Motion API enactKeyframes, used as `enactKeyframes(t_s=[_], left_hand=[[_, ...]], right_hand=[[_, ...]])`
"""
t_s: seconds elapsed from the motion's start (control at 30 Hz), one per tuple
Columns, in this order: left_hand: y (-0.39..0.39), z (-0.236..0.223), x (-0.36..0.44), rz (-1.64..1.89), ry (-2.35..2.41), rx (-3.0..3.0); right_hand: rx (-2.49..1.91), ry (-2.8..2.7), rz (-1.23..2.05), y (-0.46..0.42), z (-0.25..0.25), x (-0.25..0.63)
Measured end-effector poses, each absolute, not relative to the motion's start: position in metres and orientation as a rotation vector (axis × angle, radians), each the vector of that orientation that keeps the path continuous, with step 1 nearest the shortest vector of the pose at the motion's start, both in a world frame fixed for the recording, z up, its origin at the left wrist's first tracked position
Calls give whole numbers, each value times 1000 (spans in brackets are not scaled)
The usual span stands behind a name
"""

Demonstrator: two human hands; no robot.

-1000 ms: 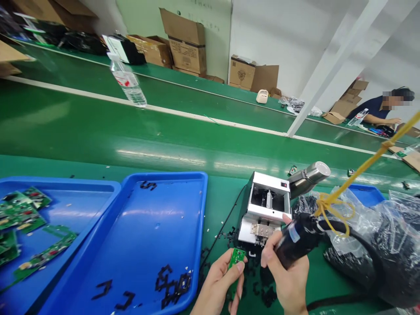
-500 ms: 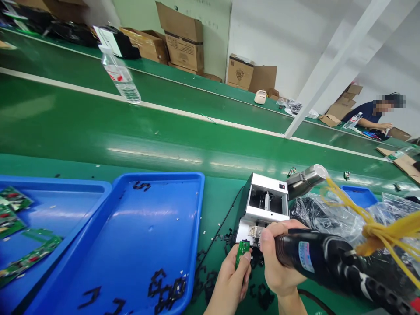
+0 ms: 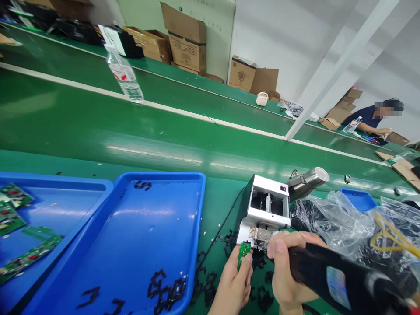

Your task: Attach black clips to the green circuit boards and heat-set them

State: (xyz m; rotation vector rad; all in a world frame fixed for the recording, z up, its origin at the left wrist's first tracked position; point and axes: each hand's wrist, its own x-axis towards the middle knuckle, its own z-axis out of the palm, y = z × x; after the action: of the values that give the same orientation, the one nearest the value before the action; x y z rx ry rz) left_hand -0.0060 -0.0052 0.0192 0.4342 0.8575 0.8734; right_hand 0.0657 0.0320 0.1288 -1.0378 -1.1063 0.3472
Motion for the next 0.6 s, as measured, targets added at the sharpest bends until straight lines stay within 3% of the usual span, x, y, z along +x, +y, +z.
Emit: enactKeyframes(t_s=[0.6], left_hand=[[-6, 19, -1, 866, 925, 431]], right_hand=[[-1049, -1085, 409, 39, 134, 61]])
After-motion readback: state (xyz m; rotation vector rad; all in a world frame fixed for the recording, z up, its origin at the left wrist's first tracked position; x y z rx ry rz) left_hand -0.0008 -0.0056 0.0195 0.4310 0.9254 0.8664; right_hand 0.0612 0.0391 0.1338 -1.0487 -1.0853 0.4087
